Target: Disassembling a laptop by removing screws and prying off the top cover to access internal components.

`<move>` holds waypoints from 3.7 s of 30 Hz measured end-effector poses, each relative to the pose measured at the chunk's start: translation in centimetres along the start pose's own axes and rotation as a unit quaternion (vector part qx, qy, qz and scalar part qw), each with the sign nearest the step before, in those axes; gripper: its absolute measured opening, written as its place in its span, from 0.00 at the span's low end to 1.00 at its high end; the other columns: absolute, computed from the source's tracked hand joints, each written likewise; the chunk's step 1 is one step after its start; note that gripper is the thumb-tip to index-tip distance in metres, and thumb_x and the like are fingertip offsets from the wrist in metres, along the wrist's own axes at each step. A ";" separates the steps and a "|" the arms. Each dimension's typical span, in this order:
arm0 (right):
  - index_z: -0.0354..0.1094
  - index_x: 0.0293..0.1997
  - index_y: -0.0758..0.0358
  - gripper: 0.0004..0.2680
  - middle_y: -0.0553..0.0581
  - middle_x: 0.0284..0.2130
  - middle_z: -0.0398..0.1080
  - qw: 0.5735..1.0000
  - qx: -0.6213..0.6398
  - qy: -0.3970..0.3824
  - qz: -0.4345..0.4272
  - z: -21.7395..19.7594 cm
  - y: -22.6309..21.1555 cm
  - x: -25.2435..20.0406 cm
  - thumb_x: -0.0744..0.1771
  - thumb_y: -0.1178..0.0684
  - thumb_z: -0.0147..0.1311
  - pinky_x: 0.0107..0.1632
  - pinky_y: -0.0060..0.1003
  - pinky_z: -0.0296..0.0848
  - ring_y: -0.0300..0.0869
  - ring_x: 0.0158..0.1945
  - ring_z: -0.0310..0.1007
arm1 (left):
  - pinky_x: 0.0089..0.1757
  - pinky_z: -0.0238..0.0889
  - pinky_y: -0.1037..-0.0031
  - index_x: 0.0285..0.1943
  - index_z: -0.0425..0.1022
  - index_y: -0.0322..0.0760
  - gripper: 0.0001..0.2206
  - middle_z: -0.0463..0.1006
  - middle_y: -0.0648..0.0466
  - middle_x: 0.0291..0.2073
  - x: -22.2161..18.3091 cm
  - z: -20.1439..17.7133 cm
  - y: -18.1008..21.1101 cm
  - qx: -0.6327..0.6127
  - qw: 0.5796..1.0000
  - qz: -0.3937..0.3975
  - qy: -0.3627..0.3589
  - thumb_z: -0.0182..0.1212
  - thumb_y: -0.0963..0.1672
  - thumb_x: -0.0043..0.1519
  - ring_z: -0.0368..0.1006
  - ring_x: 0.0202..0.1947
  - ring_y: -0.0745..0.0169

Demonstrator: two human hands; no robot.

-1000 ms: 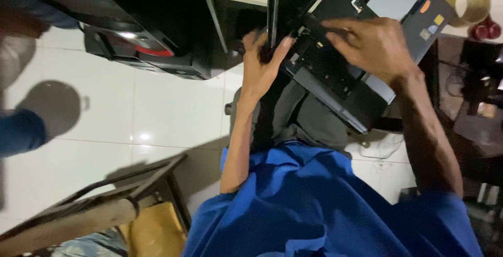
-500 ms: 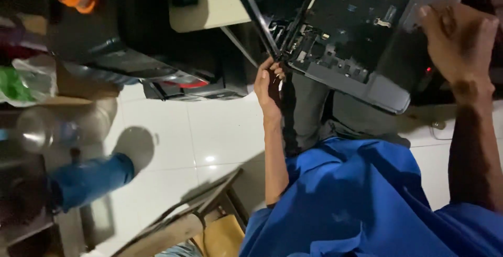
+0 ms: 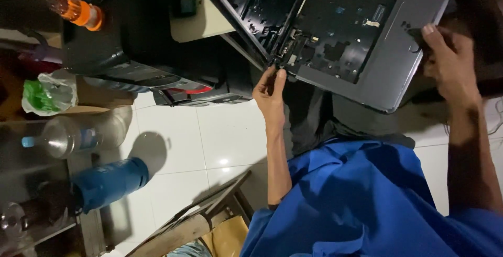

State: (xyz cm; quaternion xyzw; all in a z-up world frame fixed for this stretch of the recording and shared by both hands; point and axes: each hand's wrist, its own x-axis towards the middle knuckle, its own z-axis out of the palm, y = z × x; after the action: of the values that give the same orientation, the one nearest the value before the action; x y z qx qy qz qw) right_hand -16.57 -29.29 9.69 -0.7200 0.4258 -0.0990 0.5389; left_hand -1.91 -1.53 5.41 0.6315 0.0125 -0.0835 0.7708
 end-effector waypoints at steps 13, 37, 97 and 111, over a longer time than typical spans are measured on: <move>0.62 0.36 0.51 0.08 0.40 0.25 0.52 0.964 0.251 -0.083 0.026 3.1 0.2 3.0 0.70 0.50 0.59 0.22 0.23 0.41 0.25 0.21 0.44 | 0.46 0.66 0.76 0.49 0.83 0.31 0.15 0.82 0.57 0.38 7.6 0.1 1.1 0.016 0.999 0.026 0.033 0.67 0.47 0.62 0.73 0.41 0.70; 0.49 0.12 0.51 0.23 0.43 0.10 0.43 0.925 0.307 -0.208 0.077 11.5 -5.3 3.4 0.68 0.56 0.63 0.19 0.26 0.44 0.31 0.12 0.40 | 0.42 0.67 0.59 0.55 0.79 0.24 0.14 0.73 0.41 0.35 27.9 -2.7 -0.5 0.436 0.886 0.139 -0.071 0.47 0.38 0.69 0.74 0.35 0.44; 0.74 0.42 0.66 0.06 0.55 0.18 0.67 0.714 0.273 -0.641 0.069 13.0 -0.1 8.0 0.70 0.54 0.54 0.19 0.21 0.60 0.29 0.14 0.57 | 0.32 0.76 0.61 0.37 0.79 0.34 0.02 0.77 0.46 0.32 26.3 9.3 7.1 0.435 0.860 0.268 0.023 0.62 0.39 0.61 0.76 0.32 0.31; 0.71 0.49 0.70 0.06 0.54 0.17 0.62 0.711 0.309 -0.623 0.105 14.4 0.8 7.5 0.71 0.58 0.50 0.15 0.20 0.53 0.28 0.14 0.52 | 0.25 0.66 0.82 0.44 0.79 0.39 0.07 0.76 0.54 0.22 22.5 5.5 6.0 0.172 0.977 0.108 -0.066 0.59 0.45 0.69 0.74 0.30 0.73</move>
State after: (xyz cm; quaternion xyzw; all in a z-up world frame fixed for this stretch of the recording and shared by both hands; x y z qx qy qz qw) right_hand -3.67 -24.75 0.86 -0.3619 0.0123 0.3030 0.8815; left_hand 20.68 -8.33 9.52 0.7450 -0.1215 -0.0425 0.6546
